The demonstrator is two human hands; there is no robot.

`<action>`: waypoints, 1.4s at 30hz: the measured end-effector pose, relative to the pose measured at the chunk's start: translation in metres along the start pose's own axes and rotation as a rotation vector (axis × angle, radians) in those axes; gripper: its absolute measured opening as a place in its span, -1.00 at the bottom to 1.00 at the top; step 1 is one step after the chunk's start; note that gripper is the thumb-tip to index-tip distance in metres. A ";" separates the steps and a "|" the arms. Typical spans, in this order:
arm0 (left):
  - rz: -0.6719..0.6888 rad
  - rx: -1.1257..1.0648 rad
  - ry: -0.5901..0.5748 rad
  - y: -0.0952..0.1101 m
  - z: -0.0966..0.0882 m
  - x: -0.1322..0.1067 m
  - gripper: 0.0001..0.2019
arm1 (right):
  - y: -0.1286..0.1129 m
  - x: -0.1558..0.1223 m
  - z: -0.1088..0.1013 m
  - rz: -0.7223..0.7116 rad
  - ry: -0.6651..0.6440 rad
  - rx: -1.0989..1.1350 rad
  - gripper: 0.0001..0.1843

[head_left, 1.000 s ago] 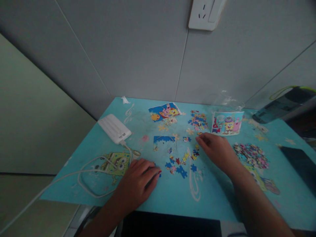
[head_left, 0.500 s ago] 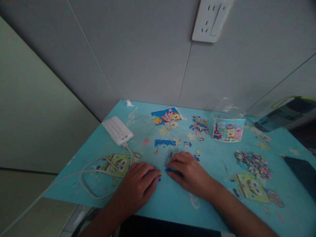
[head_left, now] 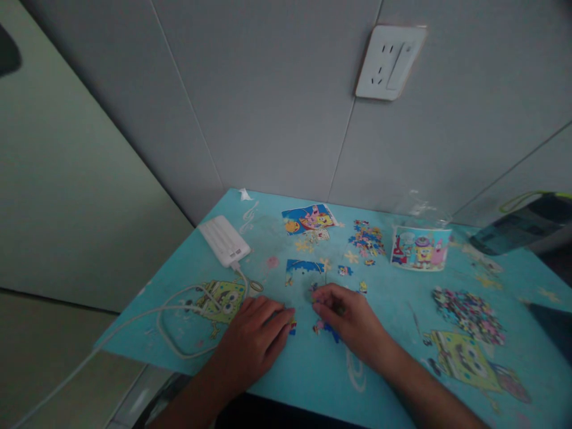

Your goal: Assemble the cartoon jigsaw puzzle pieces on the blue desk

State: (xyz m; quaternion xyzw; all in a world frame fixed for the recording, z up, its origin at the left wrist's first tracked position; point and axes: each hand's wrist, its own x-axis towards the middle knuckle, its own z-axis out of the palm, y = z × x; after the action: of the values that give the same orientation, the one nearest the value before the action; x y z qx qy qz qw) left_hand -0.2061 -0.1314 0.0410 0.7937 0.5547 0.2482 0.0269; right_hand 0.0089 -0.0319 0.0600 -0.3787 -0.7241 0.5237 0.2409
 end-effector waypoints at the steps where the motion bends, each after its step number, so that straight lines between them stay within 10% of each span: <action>1: 0.007 0.033 0.032 0.001 -0.001 0.001 -0.76 | -0.001 0.000 0.001 0.041 0.003 0.102 -0.76; 8: 0.085 0.245 0.190 0.018 -0.005 0.000 -0.85 | -0.011 -0.003 0.012 0.178 -0.017 0.349 -0.55; 17: -0.262 -0.240 0.224 0.035 -0.003 0.009 -0.92 | -0.013 -0.007 0.020 0.212 -0.044 0.469 -0.67; 30: -0.642 -0.658 0.089 0.046 -0.018 0.023 -0.87 | -0.011 -0.009 0.027 0.186 0.010 0.411 -0.61; 42: -0.650 -0.702 0.024 0.021 -0.021 0.026 -0.87 | -0.020 -0.008 0.024 0.148 -0.010 0.397 -0.69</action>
State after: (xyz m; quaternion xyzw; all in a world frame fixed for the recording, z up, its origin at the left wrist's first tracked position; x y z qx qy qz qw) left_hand -0.1900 -0.1207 0.0753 0.5193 0.6569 0.4084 0.3634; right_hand -0.0104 -0.0557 0.0710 -0.3733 -0.5780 0.6743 0.2681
